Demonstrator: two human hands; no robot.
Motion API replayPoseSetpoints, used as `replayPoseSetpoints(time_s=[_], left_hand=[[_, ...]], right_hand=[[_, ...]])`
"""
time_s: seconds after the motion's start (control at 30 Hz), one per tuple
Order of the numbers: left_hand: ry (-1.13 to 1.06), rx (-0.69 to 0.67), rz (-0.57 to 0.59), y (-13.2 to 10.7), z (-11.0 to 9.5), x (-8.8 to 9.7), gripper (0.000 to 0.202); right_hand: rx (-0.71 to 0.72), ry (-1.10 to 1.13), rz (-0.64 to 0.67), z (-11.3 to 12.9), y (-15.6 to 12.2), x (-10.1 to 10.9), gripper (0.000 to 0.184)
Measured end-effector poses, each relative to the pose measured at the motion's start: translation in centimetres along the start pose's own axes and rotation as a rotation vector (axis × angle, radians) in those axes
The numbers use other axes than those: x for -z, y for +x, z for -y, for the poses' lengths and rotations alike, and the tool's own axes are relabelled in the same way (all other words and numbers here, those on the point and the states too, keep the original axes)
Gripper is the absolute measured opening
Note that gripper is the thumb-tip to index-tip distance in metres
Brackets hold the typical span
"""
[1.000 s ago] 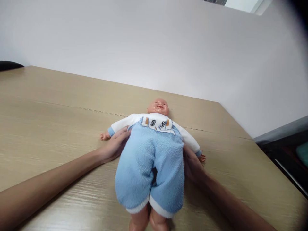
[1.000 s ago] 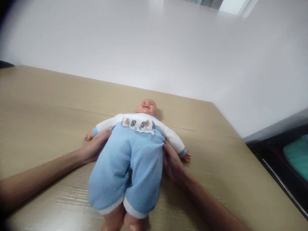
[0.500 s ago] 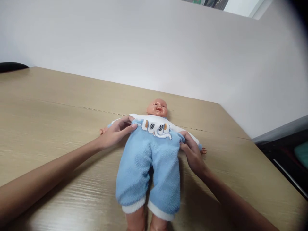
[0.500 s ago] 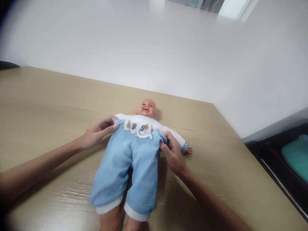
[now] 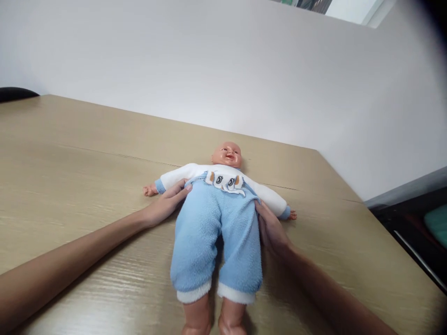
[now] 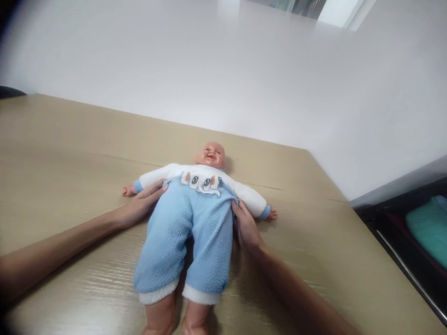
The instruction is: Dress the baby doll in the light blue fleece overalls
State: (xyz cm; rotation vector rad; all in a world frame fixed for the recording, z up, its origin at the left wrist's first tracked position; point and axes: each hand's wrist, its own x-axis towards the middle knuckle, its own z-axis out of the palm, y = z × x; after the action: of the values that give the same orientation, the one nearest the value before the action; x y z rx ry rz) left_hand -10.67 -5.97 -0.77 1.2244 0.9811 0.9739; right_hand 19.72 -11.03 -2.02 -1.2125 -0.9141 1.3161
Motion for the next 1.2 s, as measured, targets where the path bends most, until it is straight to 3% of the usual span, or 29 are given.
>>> replayPoseSetpoints(time_s=[0.13,0.33,0.47,0.7,1.0,1.2], left_hand=[[-0.254,0.048,-0.06,0.5,0.7,-1.8,0.045],[-0.236,0.024,-0.114,0.7,0.2,-2.4,0.05],[-0.317,0.051,-0.123,0.8,0.0,-2.3,0.055],[-0.357,0.024,-0.089,0.9,0.5,-2.2,0.04],[-0.252,-0.086,0.049,2.4,0.4,-1.1,0.047],[-0.201,-0.08,0.074,2.3,0.2,-0.5,0.044]], right_hand=[[-0.032,0.112,0.021,-0.3,0.6,-0.4,0.043],[0.04,0.092,0.062,-0.4,1.1,0.5,0.03],[0.005,0.125,0.056,-0.4,1.1,0.2,0.037],[-0.051,0.165,0.048,0.1,0.5,-0.3,0.041],[0.084,0.212,0.072,0.6,0.7,-0.5,0.022],[0.157,0.104,0.087,0.8,0.6,-0.1,0.01]])
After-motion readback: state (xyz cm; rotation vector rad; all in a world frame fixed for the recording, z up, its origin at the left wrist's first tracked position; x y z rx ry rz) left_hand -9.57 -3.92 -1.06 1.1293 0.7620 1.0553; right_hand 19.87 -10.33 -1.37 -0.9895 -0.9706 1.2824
